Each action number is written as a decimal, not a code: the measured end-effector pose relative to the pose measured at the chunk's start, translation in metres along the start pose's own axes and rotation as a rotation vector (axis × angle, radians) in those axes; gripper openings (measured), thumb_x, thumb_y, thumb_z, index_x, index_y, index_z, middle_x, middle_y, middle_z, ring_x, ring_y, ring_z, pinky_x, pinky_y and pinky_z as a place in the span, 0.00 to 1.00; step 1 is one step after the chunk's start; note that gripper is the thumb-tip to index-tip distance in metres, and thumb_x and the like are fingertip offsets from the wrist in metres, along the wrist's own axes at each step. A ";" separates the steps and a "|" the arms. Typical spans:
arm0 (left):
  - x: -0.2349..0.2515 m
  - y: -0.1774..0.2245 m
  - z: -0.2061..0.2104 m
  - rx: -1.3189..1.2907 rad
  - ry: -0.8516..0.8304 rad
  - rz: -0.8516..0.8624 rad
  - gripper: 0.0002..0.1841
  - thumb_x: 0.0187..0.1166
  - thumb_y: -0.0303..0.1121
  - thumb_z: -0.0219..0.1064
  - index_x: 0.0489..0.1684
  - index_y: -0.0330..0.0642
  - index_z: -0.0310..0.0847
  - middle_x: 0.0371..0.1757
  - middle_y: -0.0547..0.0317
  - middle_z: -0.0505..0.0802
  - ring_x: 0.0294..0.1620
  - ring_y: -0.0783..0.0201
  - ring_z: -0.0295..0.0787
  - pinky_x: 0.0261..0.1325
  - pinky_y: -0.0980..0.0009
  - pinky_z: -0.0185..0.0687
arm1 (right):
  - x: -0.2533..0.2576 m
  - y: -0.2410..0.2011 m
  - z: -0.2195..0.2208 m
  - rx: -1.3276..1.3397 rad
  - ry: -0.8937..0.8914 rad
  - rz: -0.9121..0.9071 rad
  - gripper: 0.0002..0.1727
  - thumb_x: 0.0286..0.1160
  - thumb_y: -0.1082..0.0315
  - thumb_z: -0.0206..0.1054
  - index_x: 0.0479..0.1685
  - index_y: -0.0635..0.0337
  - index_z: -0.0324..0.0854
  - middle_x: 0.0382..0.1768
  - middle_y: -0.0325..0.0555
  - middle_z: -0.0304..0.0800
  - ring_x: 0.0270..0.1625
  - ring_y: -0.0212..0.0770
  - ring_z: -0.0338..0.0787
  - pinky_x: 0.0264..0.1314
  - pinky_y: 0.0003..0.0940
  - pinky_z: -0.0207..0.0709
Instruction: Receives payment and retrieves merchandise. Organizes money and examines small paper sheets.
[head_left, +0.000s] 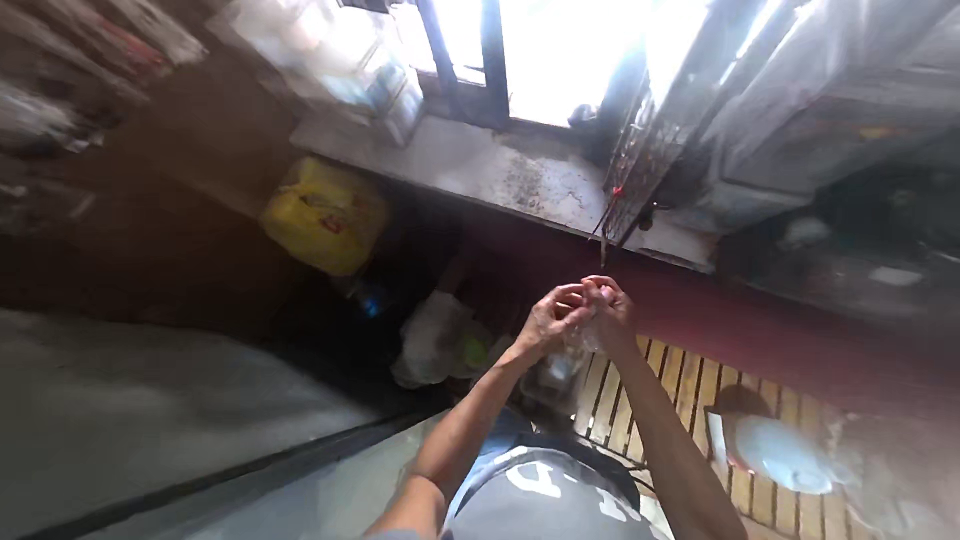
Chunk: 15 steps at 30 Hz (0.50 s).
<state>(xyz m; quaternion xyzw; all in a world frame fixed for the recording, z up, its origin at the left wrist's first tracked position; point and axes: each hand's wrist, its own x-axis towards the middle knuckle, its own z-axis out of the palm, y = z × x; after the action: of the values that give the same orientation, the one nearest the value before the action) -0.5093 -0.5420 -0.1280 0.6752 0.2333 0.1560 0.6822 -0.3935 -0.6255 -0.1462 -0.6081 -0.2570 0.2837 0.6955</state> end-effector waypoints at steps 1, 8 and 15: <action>-0.001 -0.002 0.008 -0.002 -0.069 -0.004 0.28 0.80 0.31 0.69 0.78 0.30 0.71 0.62 0.47 0.90 0.55 0.64 0.91 0.62 0.68 0.88 | -0.008 -0.001 -0.011 -0.035 0.051 0.000 0.12 0.84 0.68 0.59 0.52 0.70 0.82 0.32 0.36 0.88 0.35 0.25 0.88 0.45 0.26 0.86; 0.000 -0.026 0.058 0.008 -0.294 0.024 0.21 0.79 0.27 0.69 0.68 0.26 0.78 0.53 0.49 0.94 0.51 0.66 0.92 0.59 0.69 0.89 | -0.076 -0.004 -0.060 -0.074 0.312 0.088 0.15 0.78 0.71 0.66 0.58 0.71 0.81 0.46 0.44 0.89 0.43 0.28 0.89 0.47 0.25 0.87; -0.010 -0.020 0.109 0.209 -0.516 0.023 0.14 0.85 0.28 0.63 0.60 0.27 0.84 0.48 0.50 0.94 0.46 0.69 0.93 0.55 0.71 0.90 | -0.161 -0.005 -0.107 -0.038 0.539 0.251 0.17 0.77 0.66 0.72 0.57 0.68 0.84 0.45 0.42 0.92 0.34 0.24 0.86 0.37 0.22 0.81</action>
<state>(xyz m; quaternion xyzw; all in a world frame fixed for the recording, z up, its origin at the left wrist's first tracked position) -0.4616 -0.6406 -0.1490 0.7617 0.0590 -0.0382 0.6440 -0.4318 -0.8150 -0.1574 -0.7013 0.0088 0.1910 0.6867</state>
